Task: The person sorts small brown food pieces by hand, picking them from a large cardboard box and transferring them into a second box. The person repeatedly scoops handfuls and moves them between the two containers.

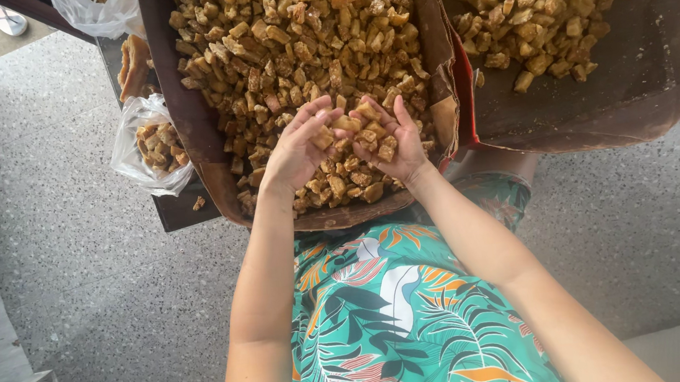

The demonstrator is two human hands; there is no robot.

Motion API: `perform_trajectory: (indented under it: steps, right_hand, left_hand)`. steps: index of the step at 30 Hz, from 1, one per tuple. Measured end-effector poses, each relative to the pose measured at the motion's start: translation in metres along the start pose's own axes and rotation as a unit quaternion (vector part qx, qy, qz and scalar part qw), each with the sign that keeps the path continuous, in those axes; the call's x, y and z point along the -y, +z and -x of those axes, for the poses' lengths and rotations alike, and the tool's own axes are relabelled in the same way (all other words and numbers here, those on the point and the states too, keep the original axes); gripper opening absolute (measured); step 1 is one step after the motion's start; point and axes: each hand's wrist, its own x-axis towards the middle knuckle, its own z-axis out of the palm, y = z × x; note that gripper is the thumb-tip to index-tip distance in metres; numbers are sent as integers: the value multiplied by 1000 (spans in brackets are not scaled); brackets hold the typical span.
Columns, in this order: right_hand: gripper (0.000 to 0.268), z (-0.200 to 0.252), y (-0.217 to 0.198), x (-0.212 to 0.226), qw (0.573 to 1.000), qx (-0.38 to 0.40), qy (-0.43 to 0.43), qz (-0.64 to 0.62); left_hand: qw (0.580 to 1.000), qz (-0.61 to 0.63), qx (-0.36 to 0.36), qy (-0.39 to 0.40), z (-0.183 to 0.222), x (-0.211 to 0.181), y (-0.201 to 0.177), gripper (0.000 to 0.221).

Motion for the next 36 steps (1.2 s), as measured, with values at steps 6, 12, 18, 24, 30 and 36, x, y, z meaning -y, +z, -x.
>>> perform_trajectory:
  steps: [6,12,18,24,30,36]
  right_hand:
    - [79,1,18,-4,994,-37,14,103]
    - [76,7,20,-2,992,-1,11,126]
    - [63,3,12,-4,991,-32,14,128]
    - [51,1,-1,-3,994,-6,4,107]
    - [37,-4,-16,-4,997,61,-20,45]
    - [36,-6,-25,-1,999,24,-27,-13]
  left_hand:
    - [997,74,35,-10,-3,8,22,52]
    - [992,86,84,-42,-8,10,33,59]
    - [991,-46,124,-4,-11,18,30,66]
    - [980,-184,68,-29,-1,3,67,61]
    - [857,-481,-117,139,0,-16,41,48]
    - [769,-602,-180,116,-9,10,-13,53]
